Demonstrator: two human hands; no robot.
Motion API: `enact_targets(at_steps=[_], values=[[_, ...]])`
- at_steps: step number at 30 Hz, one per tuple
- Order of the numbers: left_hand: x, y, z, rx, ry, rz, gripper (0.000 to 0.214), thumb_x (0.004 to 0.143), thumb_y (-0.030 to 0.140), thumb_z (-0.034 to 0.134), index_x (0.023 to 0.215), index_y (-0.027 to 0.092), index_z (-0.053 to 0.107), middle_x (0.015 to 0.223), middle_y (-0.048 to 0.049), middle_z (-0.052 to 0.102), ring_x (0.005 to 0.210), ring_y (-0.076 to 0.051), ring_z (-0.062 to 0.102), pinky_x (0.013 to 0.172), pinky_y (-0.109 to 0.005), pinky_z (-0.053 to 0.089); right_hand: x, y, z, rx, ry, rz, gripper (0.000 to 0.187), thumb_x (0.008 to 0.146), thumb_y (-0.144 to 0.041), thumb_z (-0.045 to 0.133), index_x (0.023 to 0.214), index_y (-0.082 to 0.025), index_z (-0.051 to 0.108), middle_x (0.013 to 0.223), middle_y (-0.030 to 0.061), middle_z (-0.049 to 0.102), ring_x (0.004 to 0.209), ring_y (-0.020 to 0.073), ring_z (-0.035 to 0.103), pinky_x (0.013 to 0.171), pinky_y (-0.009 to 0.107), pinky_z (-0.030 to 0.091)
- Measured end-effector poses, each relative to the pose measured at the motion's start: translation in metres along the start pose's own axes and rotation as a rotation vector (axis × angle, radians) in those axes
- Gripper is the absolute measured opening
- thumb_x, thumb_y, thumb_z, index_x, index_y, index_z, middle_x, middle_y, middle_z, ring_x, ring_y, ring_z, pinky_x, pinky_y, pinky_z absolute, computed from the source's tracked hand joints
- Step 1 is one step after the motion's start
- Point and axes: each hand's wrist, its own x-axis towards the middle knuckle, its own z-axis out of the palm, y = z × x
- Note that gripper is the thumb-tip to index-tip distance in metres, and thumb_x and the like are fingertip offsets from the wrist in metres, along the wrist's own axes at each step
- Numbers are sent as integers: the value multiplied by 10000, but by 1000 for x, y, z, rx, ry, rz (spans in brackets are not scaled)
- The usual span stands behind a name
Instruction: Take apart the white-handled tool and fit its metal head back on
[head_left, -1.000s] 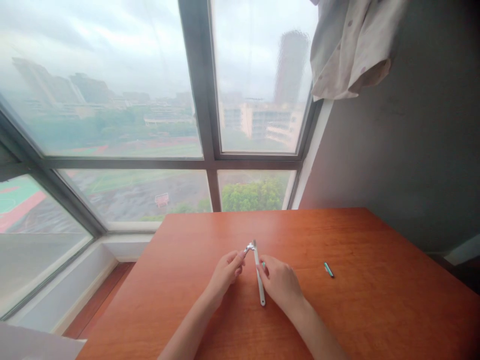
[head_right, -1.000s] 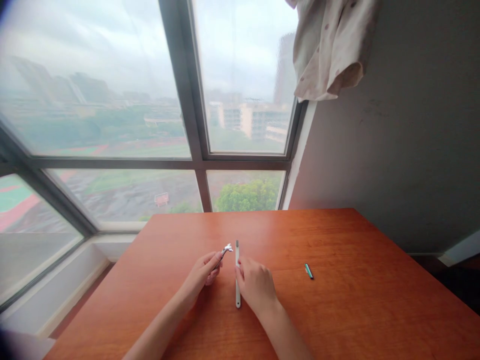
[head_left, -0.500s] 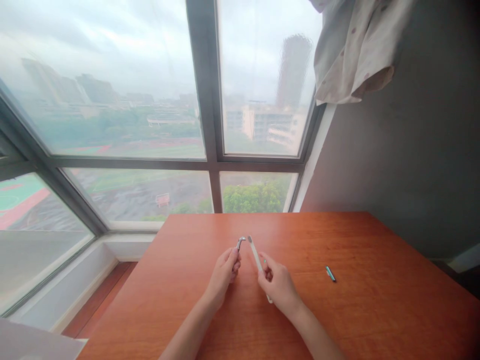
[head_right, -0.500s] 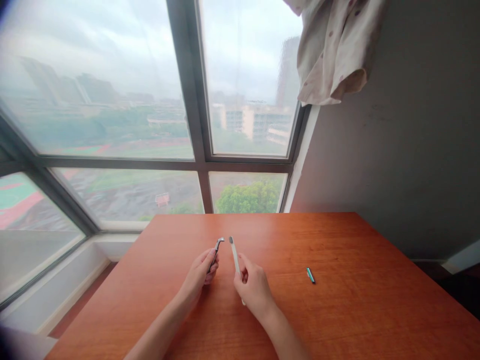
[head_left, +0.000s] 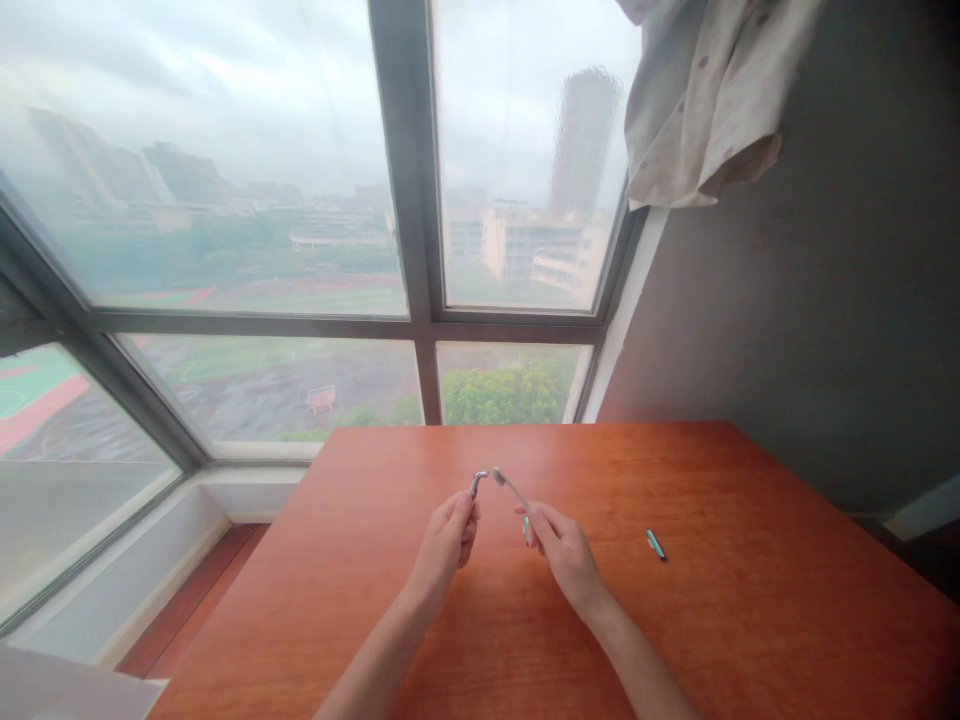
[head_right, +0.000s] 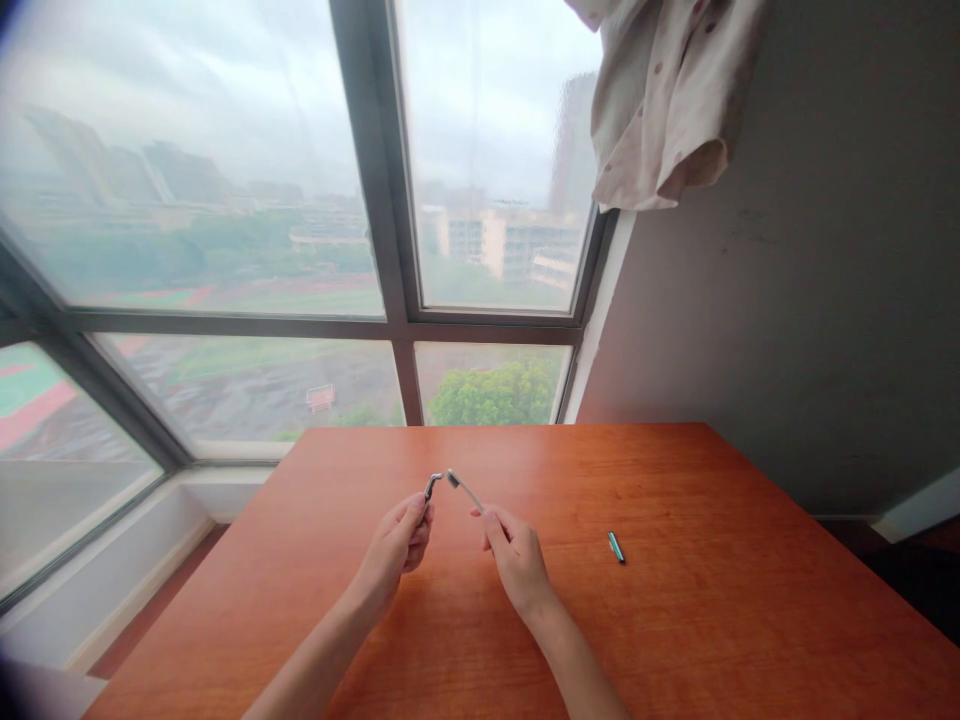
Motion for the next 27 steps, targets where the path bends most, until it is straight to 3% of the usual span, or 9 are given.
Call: enact_targets(at_steps=[9,16,21,27], values=[[4,-9,-2,0,-67,21,424,756,619,557,754,208,456,496,133,228,388,-35,101,369,-150,83,1,-4,0,-48,22,-36,481,876,-546,483,959,-135,719,629,8,541,596,150,507,571,238,416],[5,-12,-2,-49,-129,28,372,772,561,577,810,204,481,542,111,330,385,-30,153,386,-167,92,1,-2,1,-26,53,-26,440,877,-523,495,922,-139,706,657,15,560,613,153,521,576,236,422],[7,-15,-1,-28,-90,82,357,780,537,582,837,190,519,596,73,421,448,-55,329,422,-174,227,3,-1,-2,23,70,19,454,861,-541,510,918,-132,699,632,5,560,558,136,493,528,228,402],[7,-16,0,10,-33,109,357,794,527,569,869,179,538,615,62,447,470,-62,348,446,-183,250,2,-2,-2,46,57,29,448,856,-530,521,936,-127,700,627,0,547,554,131,483,522,225,394]])
